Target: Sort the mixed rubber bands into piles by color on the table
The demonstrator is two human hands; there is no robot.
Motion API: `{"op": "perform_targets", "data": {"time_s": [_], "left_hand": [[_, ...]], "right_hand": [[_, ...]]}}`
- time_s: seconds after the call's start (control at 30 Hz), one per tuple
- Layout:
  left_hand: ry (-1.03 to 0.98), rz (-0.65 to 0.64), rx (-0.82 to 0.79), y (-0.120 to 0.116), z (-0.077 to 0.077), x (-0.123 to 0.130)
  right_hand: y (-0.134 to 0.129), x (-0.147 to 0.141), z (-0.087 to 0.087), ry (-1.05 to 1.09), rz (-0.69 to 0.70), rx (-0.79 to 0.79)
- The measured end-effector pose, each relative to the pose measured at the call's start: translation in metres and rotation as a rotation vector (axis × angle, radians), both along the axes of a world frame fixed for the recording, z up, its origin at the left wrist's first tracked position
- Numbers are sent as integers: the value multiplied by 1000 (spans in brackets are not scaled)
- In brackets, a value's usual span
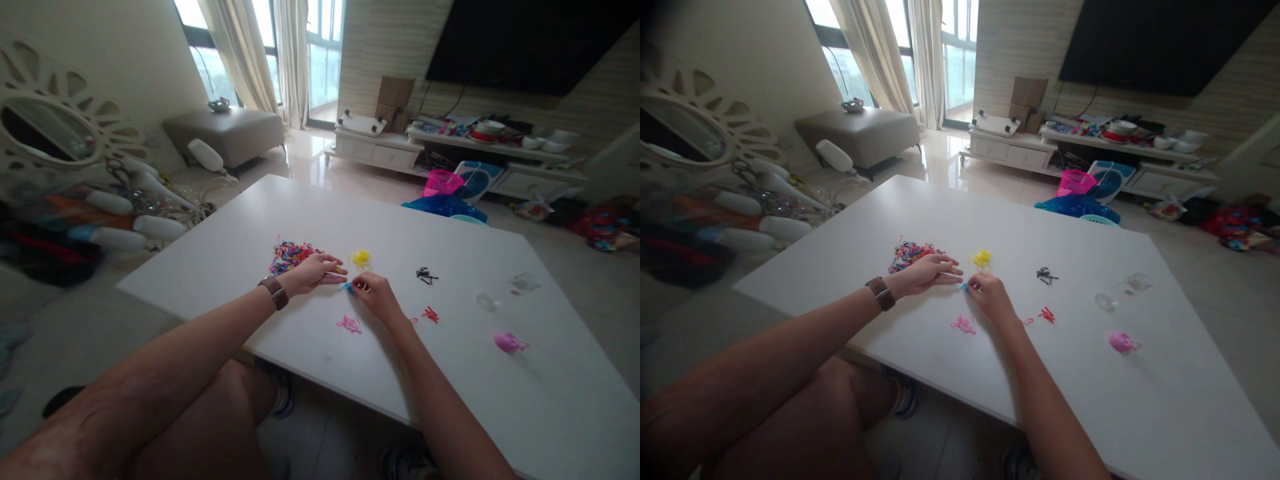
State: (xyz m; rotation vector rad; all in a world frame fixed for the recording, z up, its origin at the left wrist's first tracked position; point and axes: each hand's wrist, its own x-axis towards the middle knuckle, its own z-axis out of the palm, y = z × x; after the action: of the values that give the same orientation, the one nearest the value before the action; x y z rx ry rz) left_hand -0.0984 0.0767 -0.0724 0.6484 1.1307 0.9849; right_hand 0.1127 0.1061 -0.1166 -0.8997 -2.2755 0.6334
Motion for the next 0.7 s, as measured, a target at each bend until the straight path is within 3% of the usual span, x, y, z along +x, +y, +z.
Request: {"op": "perform_targets", "data": {"time_s": [0.2, 0.43, 0.6, 0.7], "left_hand": [[-47, 3, 4, -2, 0, 5], [-17, -20, 40, 0, 3, 19], [49, -37, 28, 7, 7, 27], [171, 25, 72, 18, 5, 25]], "right_hand": [[-13, -7, 9, 175, -74, 46], [-20, -18, 8, 327, -56, -140], [-18, -1, 11, 419, -67, -209], [-22, 16, 14, 331, 60, -347]]}}
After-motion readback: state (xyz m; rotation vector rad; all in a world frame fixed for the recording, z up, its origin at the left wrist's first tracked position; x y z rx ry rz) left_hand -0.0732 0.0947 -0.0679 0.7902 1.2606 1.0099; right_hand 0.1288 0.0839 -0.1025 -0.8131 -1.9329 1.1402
